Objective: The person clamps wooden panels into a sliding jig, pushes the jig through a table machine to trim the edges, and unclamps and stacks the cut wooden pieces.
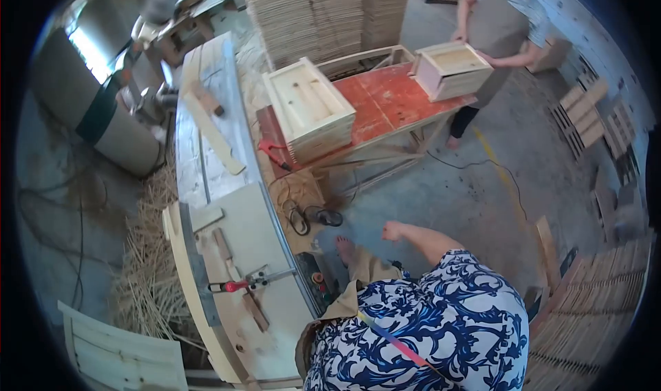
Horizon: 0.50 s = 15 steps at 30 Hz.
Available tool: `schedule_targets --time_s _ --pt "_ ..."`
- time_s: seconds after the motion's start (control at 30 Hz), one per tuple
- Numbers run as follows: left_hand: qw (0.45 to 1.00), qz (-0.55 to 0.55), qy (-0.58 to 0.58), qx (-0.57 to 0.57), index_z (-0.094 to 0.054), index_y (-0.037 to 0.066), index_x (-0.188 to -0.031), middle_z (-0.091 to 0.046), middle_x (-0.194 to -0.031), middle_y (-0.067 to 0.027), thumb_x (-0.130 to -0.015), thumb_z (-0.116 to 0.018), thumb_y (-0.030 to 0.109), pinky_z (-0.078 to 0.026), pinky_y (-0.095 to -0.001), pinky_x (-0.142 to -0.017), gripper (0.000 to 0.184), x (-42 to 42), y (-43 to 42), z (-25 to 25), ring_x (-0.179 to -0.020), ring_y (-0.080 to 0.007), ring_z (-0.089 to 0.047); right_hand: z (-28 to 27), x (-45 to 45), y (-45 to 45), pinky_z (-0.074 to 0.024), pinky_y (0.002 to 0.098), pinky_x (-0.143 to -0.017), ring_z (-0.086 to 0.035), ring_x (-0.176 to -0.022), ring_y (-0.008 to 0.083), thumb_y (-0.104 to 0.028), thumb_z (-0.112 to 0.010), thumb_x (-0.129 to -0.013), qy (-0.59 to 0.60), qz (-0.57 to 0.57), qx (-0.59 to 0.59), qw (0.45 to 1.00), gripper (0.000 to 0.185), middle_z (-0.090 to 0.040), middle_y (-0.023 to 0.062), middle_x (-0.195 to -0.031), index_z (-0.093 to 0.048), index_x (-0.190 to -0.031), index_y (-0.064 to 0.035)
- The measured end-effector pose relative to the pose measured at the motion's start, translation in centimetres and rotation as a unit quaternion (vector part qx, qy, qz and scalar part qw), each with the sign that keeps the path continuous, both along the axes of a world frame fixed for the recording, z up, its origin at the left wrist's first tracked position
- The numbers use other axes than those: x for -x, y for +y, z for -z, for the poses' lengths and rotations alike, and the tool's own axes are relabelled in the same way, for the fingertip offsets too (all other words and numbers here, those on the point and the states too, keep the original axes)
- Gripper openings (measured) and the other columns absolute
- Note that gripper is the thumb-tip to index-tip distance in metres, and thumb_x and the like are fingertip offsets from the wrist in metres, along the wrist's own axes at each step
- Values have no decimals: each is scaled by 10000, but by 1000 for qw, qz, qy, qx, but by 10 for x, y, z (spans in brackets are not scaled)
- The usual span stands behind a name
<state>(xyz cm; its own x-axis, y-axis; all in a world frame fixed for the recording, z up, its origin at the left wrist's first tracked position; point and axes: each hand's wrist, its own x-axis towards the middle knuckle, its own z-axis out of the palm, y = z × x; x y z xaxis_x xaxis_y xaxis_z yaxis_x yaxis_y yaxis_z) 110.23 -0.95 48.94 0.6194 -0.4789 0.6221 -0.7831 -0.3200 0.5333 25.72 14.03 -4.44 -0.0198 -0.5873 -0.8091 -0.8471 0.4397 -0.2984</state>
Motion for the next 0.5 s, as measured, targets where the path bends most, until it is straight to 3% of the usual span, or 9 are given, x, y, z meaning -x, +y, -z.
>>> schedule_targets --time_s 0.03,0.07,0.1,0.17,0.23,0.3,0.4,0.43,0.5 --pt "1000 1 6 11 -755 -72 -1108 -747 -1003 -298 -1023 -663 536 -563 -530 -781 621 25 3 -10 -945 -484 -690 58 19 22 -581 511 -741 -747 -864 345 -286 -721 -826 -4 -89 15 996 281 -768 180 -931 -798 -996 -76" --pt "989 -25 145 -31 -719 -68 -1208 -726 -1143 -293 -1028 -650 507 -571 -524 -868 607 28 2 -16 -1059 -463 -687 88 35 45 -560 528 -685 -717 -797 368 -275 -745 -753 -21 -274 103 956 233 -731 159 -850 -761 -900 -96" --pt "987 5 159 -4 -698 11 -1000 -699 -920 -139 -1049 -643 490 -535 -418 -696 485 -25 -3 11 -826 -304 -653 50 31 55 -544 537 -646 -685 -741 390 -289 -756 -691 26 -369 207 906 200 -705 150 -796 -712 -775 -112" --pt "996 -17 84 -22 -702 9 -1103 -705 -951 -162 -1056 -637 474 -529 -428 -742 471 -58 8 22 -860 -304 -660 103 46 79 -523 518 -585 -677 -701 364 -335 -787 -662 -52 -338 221 913 215 -702 114 -769 -687 -671 -145" --pt "997 -62 5 -54 -706 8 -1206 -711 -982 -185 -1063 -631 457 -524 -438 -788 477 -58 23 16 -893 -304 -667 60 33 63 -538 477 -609 -688 -723 309 -353 -831 -686 -23 -283 150 947 242 -716 67 -785 -712 -763 -157" --pt "997 -57 -52 4 -708 -9 -1181 -733 -999 -187 -1057 -658 413 -525 -433 -832 443 -22 28 -5 -886 -296 -667 40 27 35 -557 447 -627 -704 -738 269 -323 -851 -743 -147 -70 58 985 248 -735 57 -808 -716 -820 -131" --pt "998 15 -52 30 -696 -14 -1134 -737 -946 -167 -1052 -671 381 -527 -395 -821 405 -3 16 -21 -841 -268 -655 -3 4 -10 -559 422 -566 -702 -653 221 -215 -811 -873 -202 291 5 935 203 -704 76 -733 -696 -817 -57" --pt "999 21 -36 -3 -691 -12 -1139 -730 -919 -162 -1051 -675 374 -524 -382 -818 396 3 8 -22 -833 -253 -653 -6 4 -29 -537 411 -511 -674 -571 209 -151 -719 -957 -178 247 54 951 221 -657 79 -658 -673 -781 -26" --pt "997 38 -9 -67 -685 -9 -1143 -724 -892 -158 -1050 -678 367 -521 -368 -814 387 19 -8 -19 -825 -239 -651 -18 2 -69 -542 378 -549 -669 -555 209 -272 -606 -1030 -86 111 197 970 379 -651 72 -603 -669 -742 -33"
